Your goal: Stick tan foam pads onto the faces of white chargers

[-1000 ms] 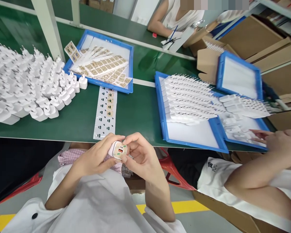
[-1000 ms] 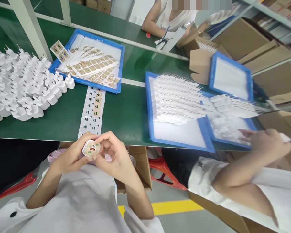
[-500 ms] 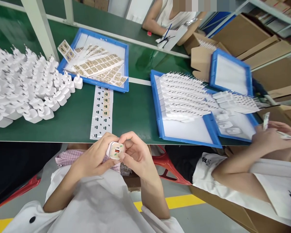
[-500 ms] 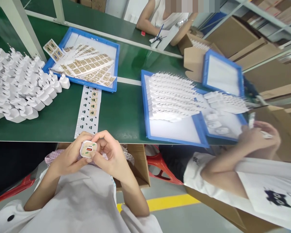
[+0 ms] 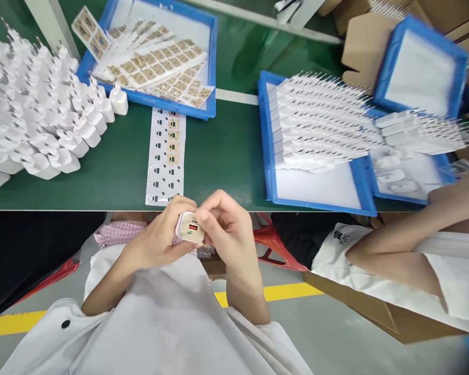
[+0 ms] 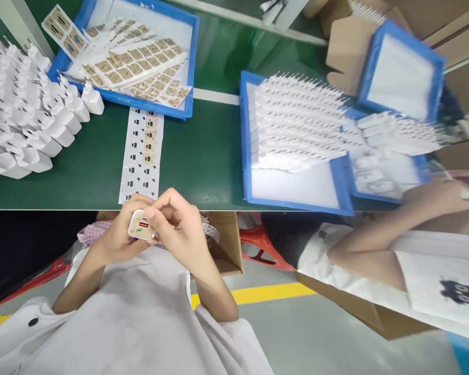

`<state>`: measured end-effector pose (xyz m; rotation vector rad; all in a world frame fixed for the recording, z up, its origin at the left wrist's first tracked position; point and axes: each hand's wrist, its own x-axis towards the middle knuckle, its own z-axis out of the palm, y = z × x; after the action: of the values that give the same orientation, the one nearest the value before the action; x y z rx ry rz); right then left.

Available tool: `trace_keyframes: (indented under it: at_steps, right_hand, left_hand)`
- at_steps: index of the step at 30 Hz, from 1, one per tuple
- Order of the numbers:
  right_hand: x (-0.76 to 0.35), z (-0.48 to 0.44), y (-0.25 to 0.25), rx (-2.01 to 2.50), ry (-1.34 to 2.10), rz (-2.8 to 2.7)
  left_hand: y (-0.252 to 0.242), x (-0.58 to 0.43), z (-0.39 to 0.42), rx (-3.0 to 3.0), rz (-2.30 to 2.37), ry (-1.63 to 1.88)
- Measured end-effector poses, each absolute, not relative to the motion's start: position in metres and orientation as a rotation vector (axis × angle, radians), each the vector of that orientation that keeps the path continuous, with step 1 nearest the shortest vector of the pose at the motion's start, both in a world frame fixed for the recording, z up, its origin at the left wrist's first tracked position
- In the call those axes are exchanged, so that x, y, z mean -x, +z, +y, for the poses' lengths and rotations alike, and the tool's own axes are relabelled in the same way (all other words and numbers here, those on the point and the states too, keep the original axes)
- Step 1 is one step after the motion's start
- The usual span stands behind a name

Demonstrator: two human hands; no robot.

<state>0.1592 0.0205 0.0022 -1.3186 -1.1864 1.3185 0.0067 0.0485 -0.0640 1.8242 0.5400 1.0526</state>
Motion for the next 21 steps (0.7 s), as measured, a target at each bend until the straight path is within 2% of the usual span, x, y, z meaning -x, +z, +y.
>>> trace_keyframes:
  at_steps: [4, 14, 21]
  right_hand:
    - [-0.162, 0.010, 0.008, 1.158, 1.382, -1.199]
    - [-0.181, 0.010, -0.006, 1.166, 1.398, -1.286]
    - [-0.182, 0.010, -0.007, 1.057, 0.343, -1.829]
  left_hand:
    - [-0.058, -0.006, 0.046, -1.783, 0.503, 1.110]
    - [-0.057, -0.003, 0.046, -1.787, 0.550, 0.979]
    - [-0.056, -0.003, 0.049, -1.767, 0.595, 0.941]
